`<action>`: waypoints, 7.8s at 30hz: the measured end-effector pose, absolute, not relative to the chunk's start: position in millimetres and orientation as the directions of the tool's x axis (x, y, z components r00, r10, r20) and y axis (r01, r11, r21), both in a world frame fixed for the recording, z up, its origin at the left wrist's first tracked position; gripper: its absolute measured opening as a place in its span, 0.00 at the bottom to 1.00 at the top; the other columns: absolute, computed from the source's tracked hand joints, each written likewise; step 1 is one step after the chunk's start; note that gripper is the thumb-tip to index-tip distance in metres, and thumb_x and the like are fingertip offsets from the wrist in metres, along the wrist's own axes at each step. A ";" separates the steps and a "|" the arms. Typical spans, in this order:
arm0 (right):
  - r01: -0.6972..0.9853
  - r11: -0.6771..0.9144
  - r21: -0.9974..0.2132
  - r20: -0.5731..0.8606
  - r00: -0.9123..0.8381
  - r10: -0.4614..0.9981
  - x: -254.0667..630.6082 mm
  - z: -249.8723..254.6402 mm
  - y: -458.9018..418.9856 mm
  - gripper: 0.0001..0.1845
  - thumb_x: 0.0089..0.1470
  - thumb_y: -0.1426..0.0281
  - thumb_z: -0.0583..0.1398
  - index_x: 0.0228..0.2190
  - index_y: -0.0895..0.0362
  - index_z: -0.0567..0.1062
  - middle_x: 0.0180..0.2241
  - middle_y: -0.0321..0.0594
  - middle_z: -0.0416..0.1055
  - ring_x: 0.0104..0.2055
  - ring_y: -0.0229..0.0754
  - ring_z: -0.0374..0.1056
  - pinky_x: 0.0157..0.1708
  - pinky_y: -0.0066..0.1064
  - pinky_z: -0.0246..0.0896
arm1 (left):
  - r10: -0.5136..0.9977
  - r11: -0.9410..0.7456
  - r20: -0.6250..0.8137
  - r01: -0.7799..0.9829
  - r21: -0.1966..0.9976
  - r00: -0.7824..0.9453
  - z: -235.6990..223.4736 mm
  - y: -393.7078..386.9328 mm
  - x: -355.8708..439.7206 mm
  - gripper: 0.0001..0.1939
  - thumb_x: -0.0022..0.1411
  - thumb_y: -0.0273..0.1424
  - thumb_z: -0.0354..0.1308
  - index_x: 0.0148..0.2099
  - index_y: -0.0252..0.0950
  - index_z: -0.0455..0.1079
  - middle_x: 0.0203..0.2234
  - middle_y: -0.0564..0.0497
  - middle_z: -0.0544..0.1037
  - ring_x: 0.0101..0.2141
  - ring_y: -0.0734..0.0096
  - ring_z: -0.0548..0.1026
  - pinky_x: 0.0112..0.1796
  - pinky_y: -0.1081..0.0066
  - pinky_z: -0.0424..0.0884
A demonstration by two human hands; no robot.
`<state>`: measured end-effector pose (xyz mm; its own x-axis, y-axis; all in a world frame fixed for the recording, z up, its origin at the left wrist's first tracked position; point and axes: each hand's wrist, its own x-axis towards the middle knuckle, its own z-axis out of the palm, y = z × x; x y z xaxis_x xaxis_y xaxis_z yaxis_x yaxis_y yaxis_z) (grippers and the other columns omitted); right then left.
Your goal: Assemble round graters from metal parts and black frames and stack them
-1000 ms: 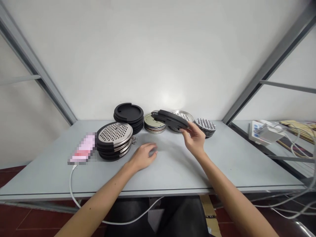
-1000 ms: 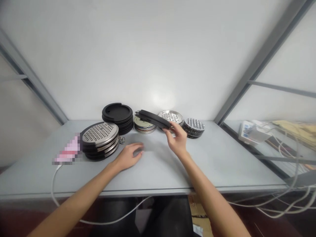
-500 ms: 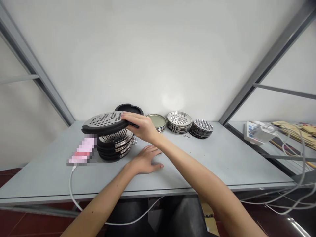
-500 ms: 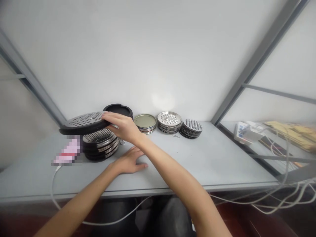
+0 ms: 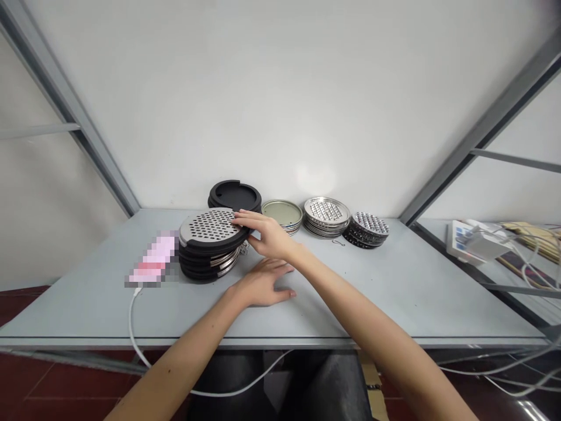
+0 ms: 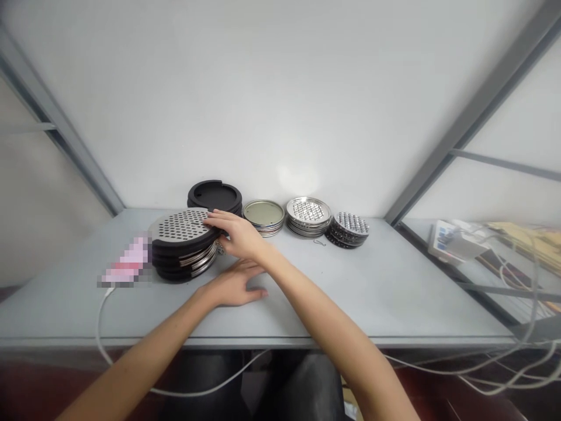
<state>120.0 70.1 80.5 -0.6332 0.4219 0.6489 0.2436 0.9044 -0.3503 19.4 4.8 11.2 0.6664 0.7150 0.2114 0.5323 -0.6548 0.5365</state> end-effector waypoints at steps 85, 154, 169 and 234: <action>0.680 0.545 -0.491 0.444 -0.343 0.828 282.6 7.0 59.3 0.12 0.57 0.70 0.56 0.38 0.56 0.79 0.38 0.43 0.79 0.38 0.44 0.73 0.36 0.34 0.67 | 0.755 -0.644 0.519 0.606 0.468 0.401 8.2 56.1 43.2 0.14 0.63 0.28 0.53 0.51 0.36 0.69 0.51 0.43 0.71 0.53 0.59 0.69 0.56 0.58 0.65; -0.184 0.197 -0.963 0.258 -0.428 0.866 297.0 27.3 83.0 0.13 0.45 0.58 0.66 0.32 0.52 0.82 0.42 0.42 0.77 0.49 0.50 0.68 0.53 0.43 0.59 | 0.498 -0.862 0.739 0.354 0.364 0.454 20.3 35.7 31.6 0.09 0.67 0.25 0.51 0.47 0.37 0.69 0.38 0.46 0.77 0.40 0.66 0.74 0.43 0.65 0.70; -0.187 0.185 -0.965 0.229 -0.254 0.940 286.0 8.5 92.4 0.18 0.48 0.58 0.67 0.40 0.52 0.79 0.39 0.37 0.78 0.42 0.43 0.71 0.55 0.45 0.60 | 0.827 -0.540 0.562 0.328 0.775 0.033 17.7 50.8 29.3 0.11 0.65 0.36 0.54 0.43 0.34 0.72 0.38 0.47 0.79 0.40 0.65 0.77 0.43 0.68 0.72; 0.796 -0.114 -0.595 0.619 0.544 0.566 366.2 2.4 105.8 0.19 0.43 0.66 0.58 0.38 0.59 0.77 0.41 0.52 0.73 0.48 0.57 0.63 0.52 0.51 0.53 | 0.690 -0.721 0.335 0.572 0.391 0.641 22.2 40.5 15.2 0.16 0.54 0.41 0.66 0.43 0.39 0.76 0.36 0.49 0.80 0.38 0.60 0.76 0.43 0.64 0.68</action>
<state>366.2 105.8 2.4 0.5440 0.5665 0.6190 0.7955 -0.1135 -0.5952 15.2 40.5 22.2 0.6414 0.6903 0.3347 0.5720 -0.7210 0.3911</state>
